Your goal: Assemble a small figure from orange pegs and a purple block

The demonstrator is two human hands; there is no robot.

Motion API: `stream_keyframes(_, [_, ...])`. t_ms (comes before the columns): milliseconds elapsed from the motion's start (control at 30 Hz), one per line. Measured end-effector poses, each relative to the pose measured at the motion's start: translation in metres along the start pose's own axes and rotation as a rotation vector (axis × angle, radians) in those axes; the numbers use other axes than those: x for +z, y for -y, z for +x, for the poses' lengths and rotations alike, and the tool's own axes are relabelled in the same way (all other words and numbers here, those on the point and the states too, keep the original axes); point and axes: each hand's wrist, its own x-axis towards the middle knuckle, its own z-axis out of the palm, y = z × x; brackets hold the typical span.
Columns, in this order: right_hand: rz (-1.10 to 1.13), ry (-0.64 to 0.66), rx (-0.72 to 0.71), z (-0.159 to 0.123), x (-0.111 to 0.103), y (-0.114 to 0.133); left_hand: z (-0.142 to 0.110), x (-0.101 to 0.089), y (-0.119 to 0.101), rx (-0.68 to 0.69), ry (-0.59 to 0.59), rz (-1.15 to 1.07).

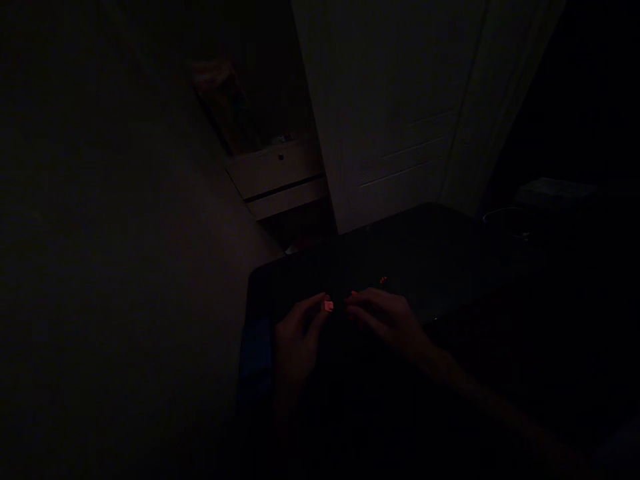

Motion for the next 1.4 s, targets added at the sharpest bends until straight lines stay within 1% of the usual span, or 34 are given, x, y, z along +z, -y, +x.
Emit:
stream_keyframes(133, [0.043, -0.003, 0.08, 0.001, 0.0, 0.007, -0.011, 0.004, -0.008, 0.056, 0.021, 0.003])
stream_keyframes(267, [0.087, 0.005, 0.142, -0.002, -0.001, 0.008, -0.016, 0.008, -0.015, 0.153, 0.007, 0.045])
stream_keyframes(433, [0.116, 0.052, 0.129, -0.003, -0.007, 0.011, -0.018, 0.009, -0.018, 0.297, -0.019, 0.097])
stream_keyframes(533, [0.115, 0.069, 0.081, -0.002, -0.011, 0.015, -0.02, 0.008, -0.017, 0.351, -0.028, 0.107])
stream_keyframes(600, [0.11, 0.078, 0.069, -0.002, -0.014, 0.016, -0.022, 0.01, -0.016, 0.315, -0.047, 0.081])
stream_keyframes(700, [0.097, 0.063, 0.081, -0.004, -0.016, 0.017, -0.024, 0.013, -0.016, 0.223, -0.062, -0.039])
stream_keyframes(800, [0.072, 0.026, 0.039, -0.006, -0.018, 0.019, -0.024, 0.016, -0.018, 0.205, -0.047, -0.149])
stream_keyframes(900, [0.042, 0.025, -0.024, -0.007, -0.02, 0.021, -0.024, 0.017, -0.019, 0.179, -0.022, -0.201])
stream_keyframes(967, [0.014, 0.028, -0.058, -0.008, -0.02, 0.023, -0.024, 0.017, -0.018, 0.166, -0.018, -0.216])
stream_keyframes(1133, [-0.096, -0.03, -0.148, -0.011, -0.02, 0.024, -0.026, 0.02, -0.017, 0.155, -0.032, -0.225])
stream_keyframes(1300, [-0.225, -0.035, -0.282, -0.012, -0.021, 0.025, -0.028, 0.026, -0.022, 0.084, -0.12, -0.247])
stream_keyframes(1400, [-0.203, -0.036, -0.333, -0.011, -0.022, 0.024, -0.028, 0.026, -0.022, 0.127, -0.109, -0.228])
